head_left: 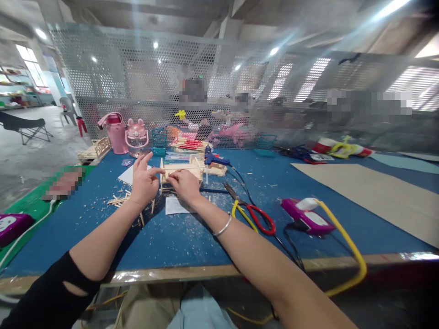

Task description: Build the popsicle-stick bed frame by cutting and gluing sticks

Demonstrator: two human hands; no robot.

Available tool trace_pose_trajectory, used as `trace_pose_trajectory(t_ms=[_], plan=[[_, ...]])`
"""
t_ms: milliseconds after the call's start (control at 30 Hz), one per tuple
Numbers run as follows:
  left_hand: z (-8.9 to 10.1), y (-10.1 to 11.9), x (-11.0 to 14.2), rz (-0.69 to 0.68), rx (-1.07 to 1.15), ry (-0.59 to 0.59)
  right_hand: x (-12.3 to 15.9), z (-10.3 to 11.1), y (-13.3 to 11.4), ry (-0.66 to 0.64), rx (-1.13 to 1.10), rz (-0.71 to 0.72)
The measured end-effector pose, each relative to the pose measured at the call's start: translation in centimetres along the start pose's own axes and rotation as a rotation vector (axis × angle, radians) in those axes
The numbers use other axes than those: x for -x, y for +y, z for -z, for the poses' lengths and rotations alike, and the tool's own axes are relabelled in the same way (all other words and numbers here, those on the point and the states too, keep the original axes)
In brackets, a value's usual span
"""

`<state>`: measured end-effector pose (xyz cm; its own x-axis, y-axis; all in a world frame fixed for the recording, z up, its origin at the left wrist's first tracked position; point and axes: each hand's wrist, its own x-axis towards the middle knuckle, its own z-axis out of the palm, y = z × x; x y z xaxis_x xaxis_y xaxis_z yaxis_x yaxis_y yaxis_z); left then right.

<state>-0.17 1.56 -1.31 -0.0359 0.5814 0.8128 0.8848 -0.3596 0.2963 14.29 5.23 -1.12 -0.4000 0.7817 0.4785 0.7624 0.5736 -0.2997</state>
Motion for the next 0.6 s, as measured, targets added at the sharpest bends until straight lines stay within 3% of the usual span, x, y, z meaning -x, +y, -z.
trace_pose_trajectory(t_ms=[200, 500, 600], plan=[[0.24, 0.26, -0.04, 0.214, 0.124, 0.059, 0.00, 0.04, 0.04, -0.012, -0.008, -0.004], [0.31, 0.73, -0.14, 0.311, 0.180, 0.010, 0.03, 0.03, -0.02, -0.012, -0.003, -0.006], [-0.09, 0.17, 0.01, 0.413, 0.195, -0.069, 0.05, 0.00, -0.04, -0.005, -0.009, 0.004]])
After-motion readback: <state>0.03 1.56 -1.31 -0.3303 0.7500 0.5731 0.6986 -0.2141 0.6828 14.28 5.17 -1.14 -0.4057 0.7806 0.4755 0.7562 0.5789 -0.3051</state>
